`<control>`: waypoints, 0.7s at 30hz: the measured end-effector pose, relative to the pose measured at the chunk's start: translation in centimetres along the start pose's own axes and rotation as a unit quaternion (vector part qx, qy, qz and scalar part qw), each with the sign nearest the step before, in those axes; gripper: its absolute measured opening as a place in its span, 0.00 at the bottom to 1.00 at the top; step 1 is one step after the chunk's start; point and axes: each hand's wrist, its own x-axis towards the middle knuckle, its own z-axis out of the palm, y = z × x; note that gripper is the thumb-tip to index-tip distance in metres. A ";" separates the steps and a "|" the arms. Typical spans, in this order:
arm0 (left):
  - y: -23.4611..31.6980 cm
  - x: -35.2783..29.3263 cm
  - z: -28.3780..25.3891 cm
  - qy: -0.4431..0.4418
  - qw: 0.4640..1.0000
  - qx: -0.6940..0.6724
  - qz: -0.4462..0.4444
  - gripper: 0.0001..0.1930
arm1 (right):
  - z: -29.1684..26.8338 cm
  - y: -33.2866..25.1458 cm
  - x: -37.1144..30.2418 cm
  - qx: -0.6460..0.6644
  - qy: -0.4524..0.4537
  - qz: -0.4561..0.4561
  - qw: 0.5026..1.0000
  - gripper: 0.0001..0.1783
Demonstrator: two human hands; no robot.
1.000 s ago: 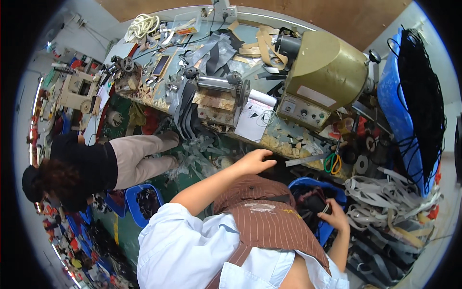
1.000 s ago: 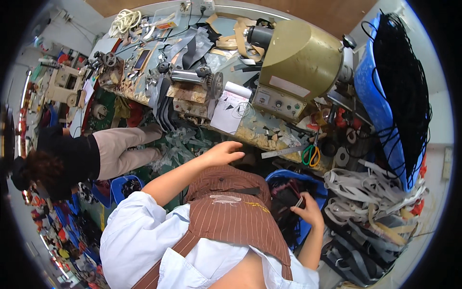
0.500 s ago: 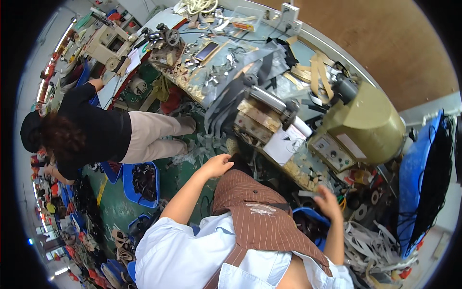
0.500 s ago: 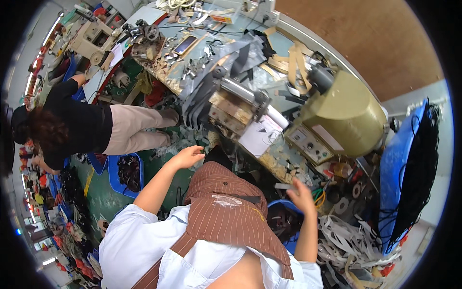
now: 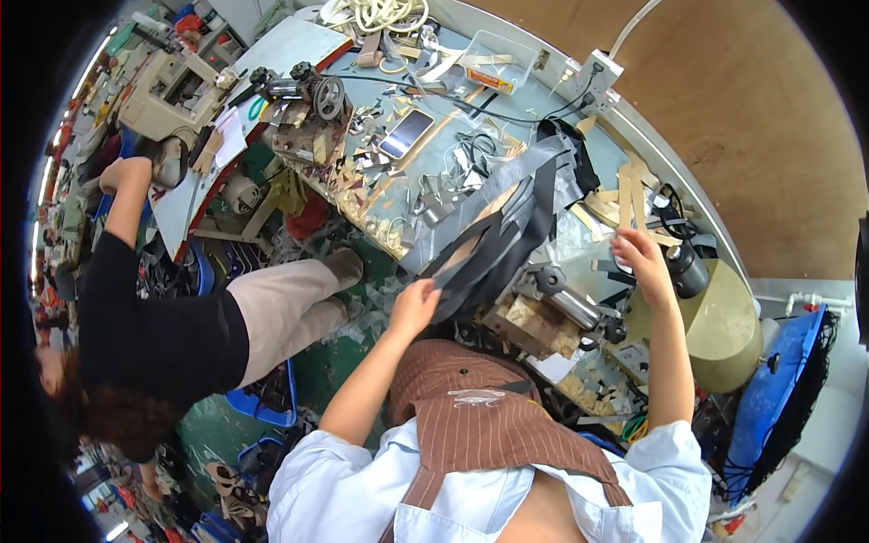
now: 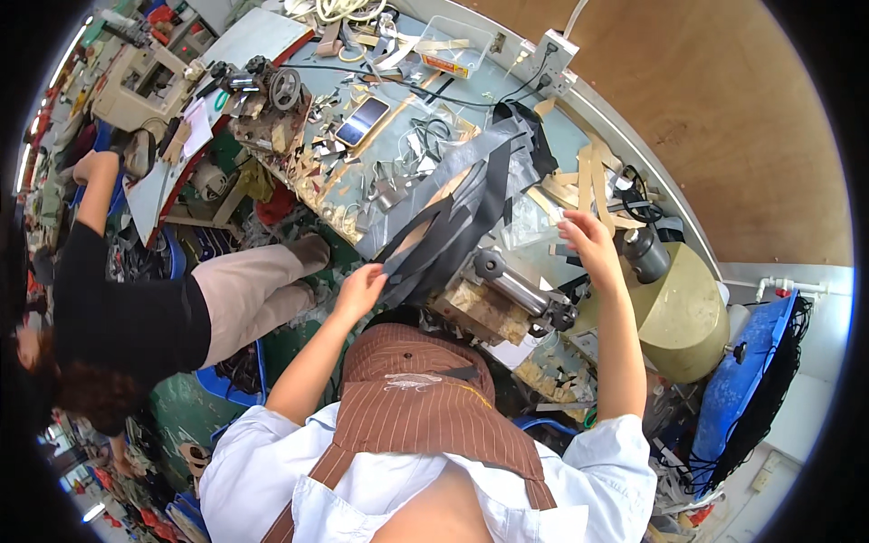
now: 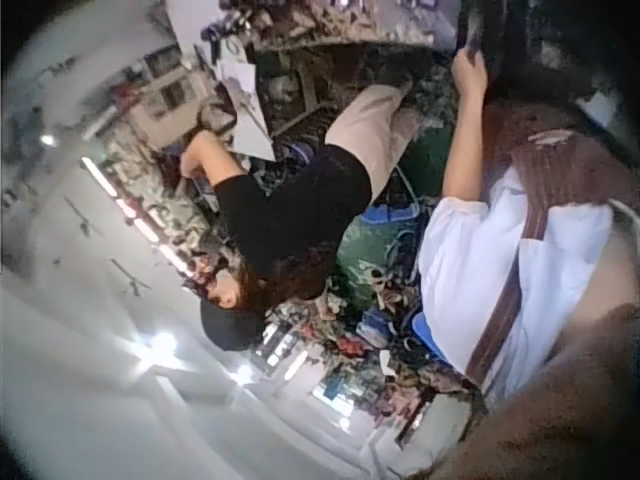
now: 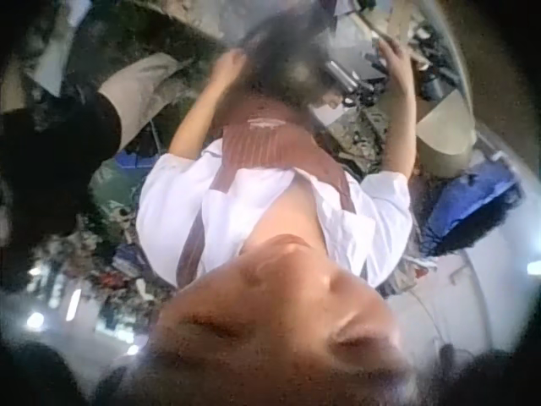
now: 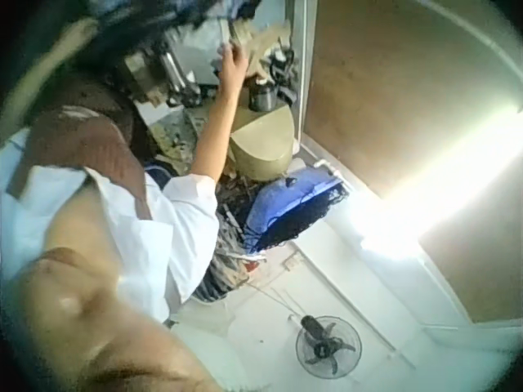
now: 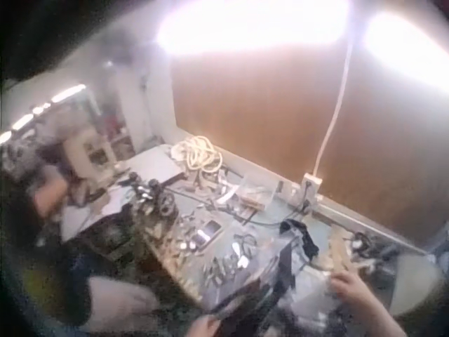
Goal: The person uses green-handled scissors to cut a long black strip of material into smaller segments, repeatedly measuring against a metal ruler. After cutting, the person gathers the pieces, ties them with a rubber band, and places them into a blue bin. The person then handles a grey plastic object and a black strap.
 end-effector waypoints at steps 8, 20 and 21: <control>8.1 10.6 7.7 0.061 0.974 0.212 0.055 0.46 | 7.4 -1.0 10.9 -0.069 -0.099 0.069 0.990 0.20; 2.1 16.2 8.9 0.040 0.992 0.097 0.074 0.17 | 4.6 4.9 18.2 -0.009 -0.070 0.157 0.985 0.19; 2.5 16.3 8.3 0.021 0.992 0.109 0.063 0.16 | 4.5 6.2 19.5 -0.002 -0.059 0.175 0.983 0.19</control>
